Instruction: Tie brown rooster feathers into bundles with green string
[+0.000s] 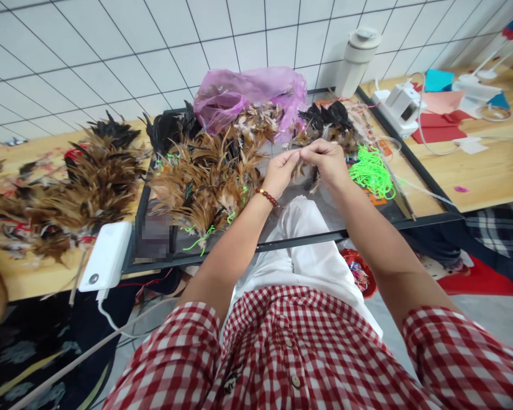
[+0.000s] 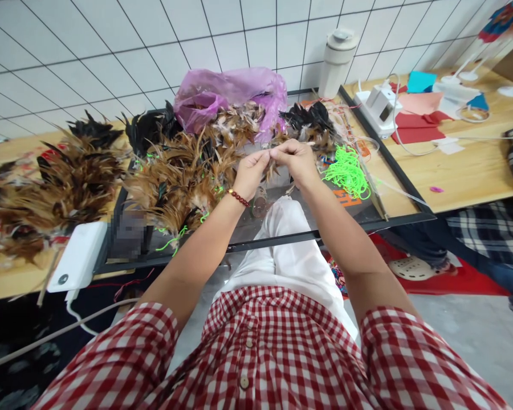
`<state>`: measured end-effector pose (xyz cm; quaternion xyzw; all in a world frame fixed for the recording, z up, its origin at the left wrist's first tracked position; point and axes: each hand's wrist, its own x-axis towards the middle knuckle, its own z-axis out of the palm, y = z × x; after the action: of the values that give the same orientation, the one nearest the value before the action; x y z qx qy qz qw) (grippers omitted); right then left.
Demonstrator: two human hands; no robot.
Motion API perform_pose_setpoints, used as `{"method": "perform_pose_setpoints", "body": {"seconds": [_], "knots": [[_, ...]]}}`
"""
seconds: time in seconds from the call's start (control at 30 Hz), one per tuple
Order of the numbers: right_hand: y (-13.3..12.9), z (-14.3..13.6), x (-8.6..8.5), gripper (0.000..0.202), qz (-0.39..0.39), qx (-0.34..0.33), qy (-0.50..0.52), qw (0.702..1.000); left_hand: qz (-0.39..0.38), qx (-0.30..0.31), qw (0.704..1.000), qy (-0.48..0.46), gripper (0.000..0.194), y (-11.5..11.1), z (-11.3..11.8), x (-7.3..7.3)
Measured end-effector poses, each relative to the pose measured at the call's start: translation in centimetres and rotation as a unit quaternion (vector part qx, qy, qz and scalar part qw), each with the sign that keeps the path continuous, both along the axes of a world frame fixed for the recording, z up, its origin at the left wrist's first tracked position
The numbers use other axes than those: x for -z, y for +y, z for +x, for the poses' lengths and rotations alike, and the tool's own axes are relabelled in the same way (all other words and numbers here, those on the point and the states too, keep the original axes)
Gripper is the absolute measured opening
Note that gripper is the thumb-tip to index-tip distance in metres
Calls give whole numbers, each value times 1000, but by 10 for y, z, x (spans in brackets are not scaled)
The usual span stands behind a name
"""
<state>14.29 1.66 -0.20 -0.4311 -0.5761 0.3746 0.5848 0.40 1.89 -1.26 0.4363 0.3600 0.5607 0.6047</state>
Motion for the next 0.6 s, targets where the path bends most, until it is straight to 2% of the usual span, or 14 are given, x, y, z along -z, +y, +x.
{"method": "perform_pose_setpoints", "body": {"seconds": [0.07,0.17,0.33,0.47,0.53,0.6], "knots": [[-2,-3,0,50,-24,-14,25,999,-24,36,999,2,22,-5,1,-1],[1,-2,5,47,-38,0,42,998,-53,74,996,16,23,-9,2,-2],[14,7,16,50,-46,-8,10,999,-75,53,994,57,29,-10,0,-3],[14,17,16,56,63,34,-108,992,-80,35,995,58,28,-7,-2,-4],[9,17,13,55,122,32,-177,976,-76,31,995,49,29,-7,-2,-5],[5,15,12,54,145,11,-230,962,-73,22,996,41,33,-6,-1,-5]]}}
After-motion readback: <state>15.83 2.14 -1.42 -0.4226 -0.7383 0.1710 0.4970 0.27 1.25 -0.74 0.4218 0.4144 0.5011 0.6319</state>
